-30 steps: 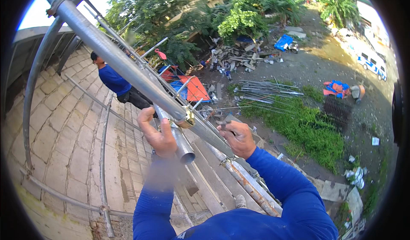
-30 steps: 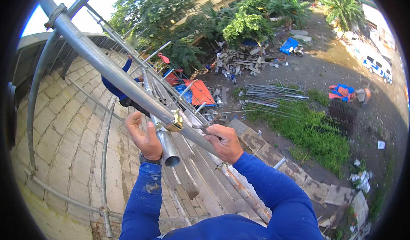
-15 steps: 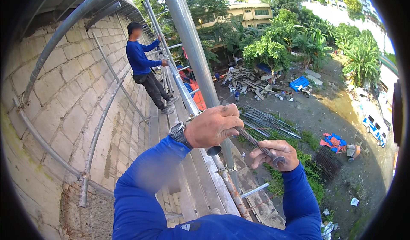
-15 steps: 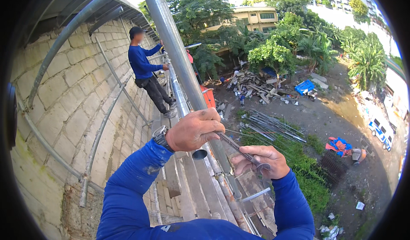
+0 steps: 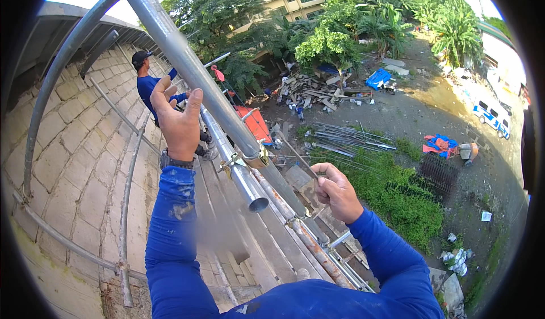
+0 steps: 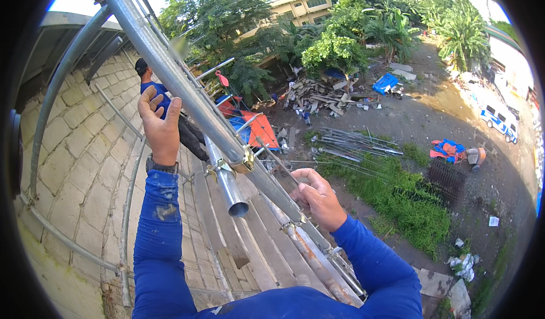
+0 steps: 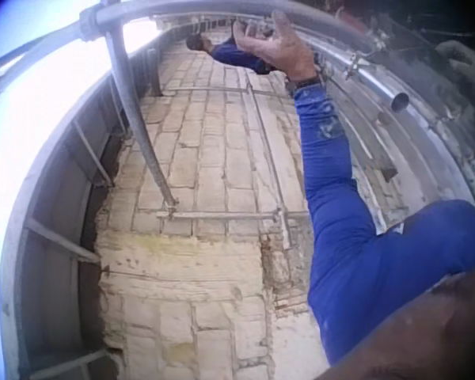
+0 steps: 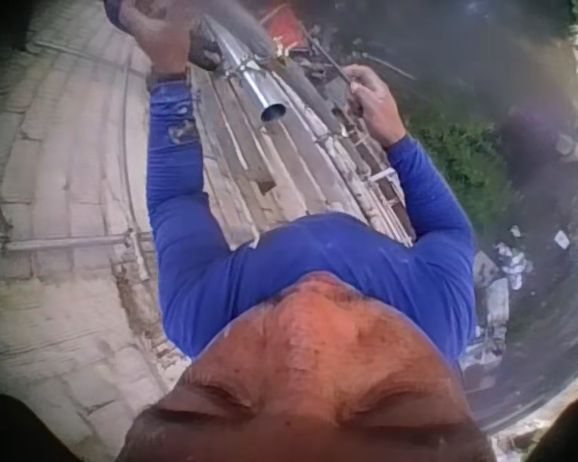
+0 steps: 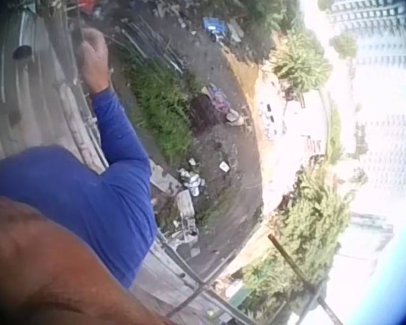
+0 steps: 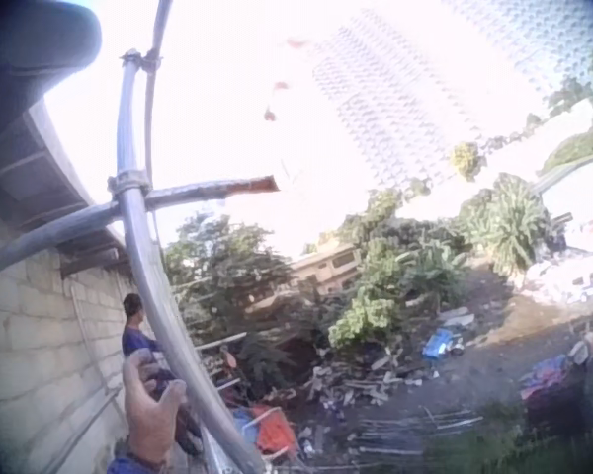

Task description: The person assembles a metal scaffolding structure on the exterior of a building. They use a wrench to tighten couplers on vertical and horizontal poles, securing the framework to the wall. Another worker is visible nearby assisting with the structure.

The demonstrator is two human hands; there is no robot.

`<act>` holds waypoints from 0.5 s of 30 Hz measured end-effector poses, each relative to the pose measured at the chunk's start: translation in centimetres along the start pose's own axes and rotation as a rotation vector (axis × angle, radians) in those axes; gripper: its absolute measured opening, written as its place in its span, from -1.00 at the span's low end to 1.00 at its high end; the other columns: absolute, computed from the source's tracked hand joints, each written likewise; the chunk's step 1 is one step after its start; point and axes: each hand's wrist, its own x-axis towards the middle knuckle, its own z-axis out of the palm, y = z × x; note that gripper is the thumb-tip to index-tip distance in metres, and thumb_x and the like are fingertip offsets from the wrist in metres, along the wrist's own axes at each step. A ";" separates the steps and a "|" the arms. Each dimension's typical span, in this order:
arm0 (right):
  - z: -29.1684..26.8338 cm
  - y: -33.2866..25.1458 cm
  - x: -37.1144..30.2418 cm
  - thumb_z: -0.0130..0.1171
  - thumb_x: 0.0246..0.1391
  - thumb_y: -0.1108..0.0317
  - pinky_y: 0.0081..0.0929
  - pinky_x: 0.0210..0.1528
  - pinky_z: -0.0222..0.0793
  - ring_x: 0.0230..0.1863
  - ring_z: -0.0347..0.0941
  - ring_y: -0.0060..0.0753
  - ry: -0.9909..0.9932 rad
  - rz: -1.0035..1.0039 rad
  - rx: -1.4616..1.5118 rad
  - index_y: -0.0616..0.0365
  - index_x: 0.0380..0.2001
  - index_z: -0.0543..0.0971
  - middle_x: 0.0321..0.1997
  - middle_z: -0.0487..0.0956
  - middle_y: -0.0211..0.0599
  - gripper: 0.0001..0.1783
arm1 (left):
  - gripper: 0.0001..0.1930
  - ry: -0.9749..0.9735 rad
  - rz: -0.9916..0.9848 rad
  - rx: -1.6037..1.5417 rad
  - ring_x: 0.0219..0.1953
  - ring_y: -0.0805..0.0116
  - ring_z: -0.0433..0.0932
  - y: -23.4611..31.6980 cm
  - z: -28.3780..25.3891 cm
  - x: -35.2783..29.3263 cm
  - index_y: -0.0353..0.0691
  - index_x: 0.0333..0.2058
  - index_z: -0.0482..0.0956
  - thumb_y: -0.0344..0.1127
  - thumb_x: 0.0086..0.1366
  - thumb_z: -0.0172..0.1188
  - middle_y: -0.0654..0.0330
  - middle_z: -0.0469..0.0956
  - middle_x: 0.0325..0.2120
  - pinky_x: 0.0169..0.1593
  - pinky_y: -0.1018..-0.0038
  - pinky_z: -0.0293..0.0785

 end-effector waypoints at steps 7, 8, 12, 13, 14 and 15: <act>-2.7 7.3 5.9 0.10 0.40 0.35 -0.46 -0.07 0.40 -0.18 0.43 -0.58 0.051 -0.048 -0.331 0.17 0.12 0.44 -0.25 0.53 -0.42 -0.71 | -0.60 -0.108 -0.439 -0.740 -0.42 0.35 0.61 0.2 7.1 0.8 -0.26 0.06 0.37 -0.31 0.37 0.34 0.18 0.56 -0.36 -0.31 0.37 0.60; -2.5 7.4 6.4 0.10 0.40 0.36 -0.44 -0.02 0.40 -0.14 0.44 -0.55 0.046 -0.058 -0.359 0.17 0.12 0.44 -0.21 0.55 -0.37 -0.70 | -0.61 -0.092 -0.408 -0.760 -0.42 0.37 0.61 -0.3 7.3 0.7 -0.26 0.04 0.37 -0.30 0.38 0.33 0.20 0.55 -0.37 -0.31 0.39 0.60; -1.2 6.7 7.7 0.09 0.38 0.38 -0.28 0.08 0.42 -0.03 0.54 -0.29 0.010 -0.172 -0.495 0.19 0.13 0.43 -0.12 0.61 -0.07 -0.69 | -0.65 -0.075 -0.412 -0.692 -0.43 0.39 0.60 -0.3 7.2 0.6 -0.24 0.01 0.37 -0.29 0.39 0.31 0.22 0.54 -0.38 -0.31 0.42 0.59; -1.2 6.9 7.8 0.08 0.37 0.37 -0.23 0.08 0.43 -0.02 0.57 -0.21 0.009 -0.233 -0.542 0.19 0.13 0.42 -0.12 0.62 -0.01 -0.68 | -0.65 -0.074 -0.403 -0.688 -0.43 0.39 0.60 -0.3 7.3 0.6 -0.24 0.01 0.37 -0.29 0.39 0.31 0.22 0.54 -0.37 -0.31 0.42 0.59; -1.2 6.9 7.8 0.08 0.37 0.37 -0.19 0.09 0.43 -0.01 0.59 -0.12 0.009 -0.295 -0.590 0.20 0.13 0.42 -0.12 0.62 0.05 -0.68 | -0.66 -0.072 -0.395 -0.685 -0.43 0.40 0.60 -0.4 7.5 0.7 -0.23 0.01 0.38 -0.29 0.40 0.30 0.22 0.54 -0.37 -0.31 0.42 0.59; -0.9 6.4 7.8 0.08 0.36 0.36 -0.15 0.08 0.43 -0.01 0.59 -0.02 -0.004 -0.269 -0.626 0.20 0.12 0.42 -0.12 0.61 0.11 -0.68 | -0.67 -0.063 -0.416 -0.679 -0.42 0.39 0.60 -0.6 7.3 0.7 -0.22 0.00 0.39 -0.28 0.40 0.30 0.22 0.54 -0.37 -0.31 0.43 0.59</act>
